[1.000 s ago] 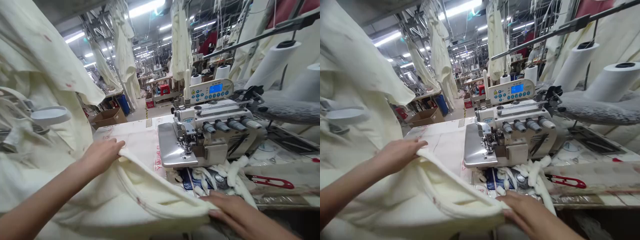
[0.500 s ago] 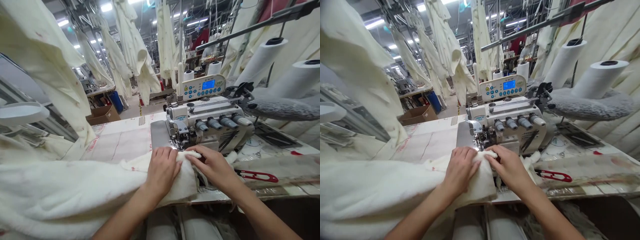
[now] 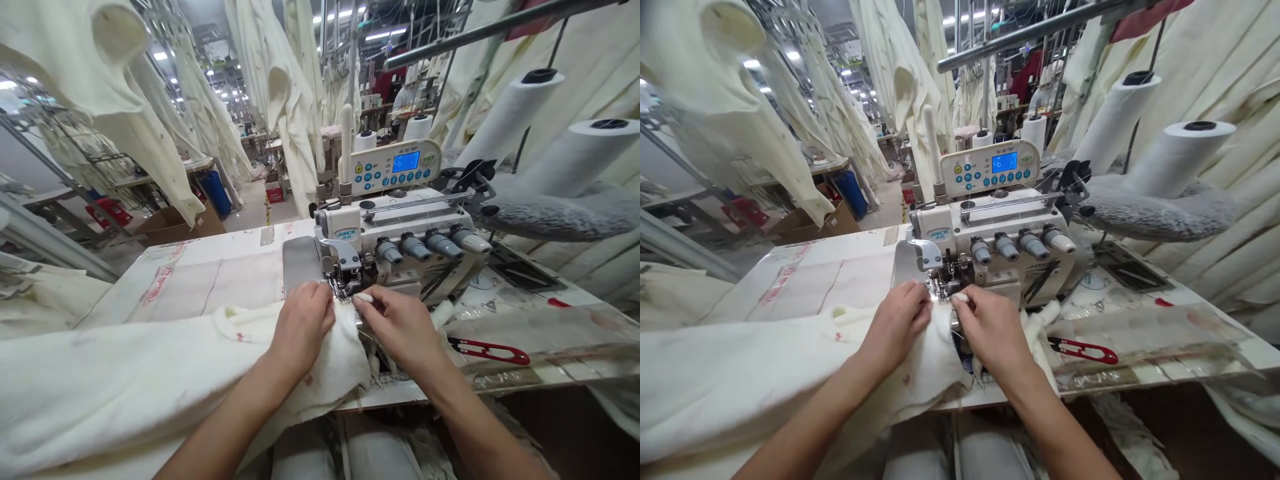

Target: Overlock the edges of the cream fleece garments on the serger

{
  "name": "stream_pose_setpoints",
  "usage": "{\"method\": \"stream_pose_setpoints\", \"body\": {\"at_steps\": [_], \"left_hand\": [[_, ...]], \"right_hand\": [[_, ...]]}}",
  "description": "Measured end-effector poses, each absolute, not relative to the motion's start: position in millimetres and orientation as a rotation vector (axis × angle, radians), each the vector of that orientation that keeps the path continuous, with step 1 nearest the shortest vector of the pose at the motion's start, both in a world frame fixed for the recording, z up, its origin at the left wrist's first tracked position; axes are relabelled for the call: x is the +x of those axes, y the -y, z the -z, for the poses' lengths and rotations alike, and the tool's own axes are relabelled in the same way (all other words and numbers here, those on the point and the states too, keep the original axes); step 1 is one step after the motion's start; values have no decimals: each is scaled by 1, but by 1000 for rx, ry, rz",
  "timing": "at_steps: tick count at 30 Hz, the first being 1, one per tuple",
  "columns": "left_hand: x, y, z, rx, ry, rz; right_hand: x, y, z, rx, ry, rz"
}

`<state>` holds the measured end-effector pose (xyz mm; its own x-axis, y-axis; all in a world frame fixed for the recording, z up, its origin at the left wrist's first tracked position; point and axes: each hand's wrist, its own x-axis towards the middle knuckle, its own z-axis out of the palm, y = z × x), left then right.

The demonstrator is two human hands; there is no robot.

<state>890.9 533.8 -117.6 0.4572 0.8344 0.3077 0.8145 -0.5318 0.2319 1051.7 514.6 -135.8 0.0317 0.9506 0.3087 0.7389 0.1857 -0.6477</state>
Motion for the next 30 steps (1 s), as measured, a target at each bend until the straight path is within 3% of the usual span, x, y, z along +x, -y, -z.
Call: {"method": "stream_pose_setpoints", "body": {"at_steps": [14, 20, 30], "left_hand": [[894, -543, 118, 2542, -1488, -679], [892, -543, 114, 2490, -1476, -688], [885, -540, 105, 2392, -1458, -651]], "right_hand": [[1050, -501, 165, -1512, 1559, 69], [1039, -486, 184, -1381, 1637, -651], [1047, -472, 175, -1189, 1231, -1341]]}}
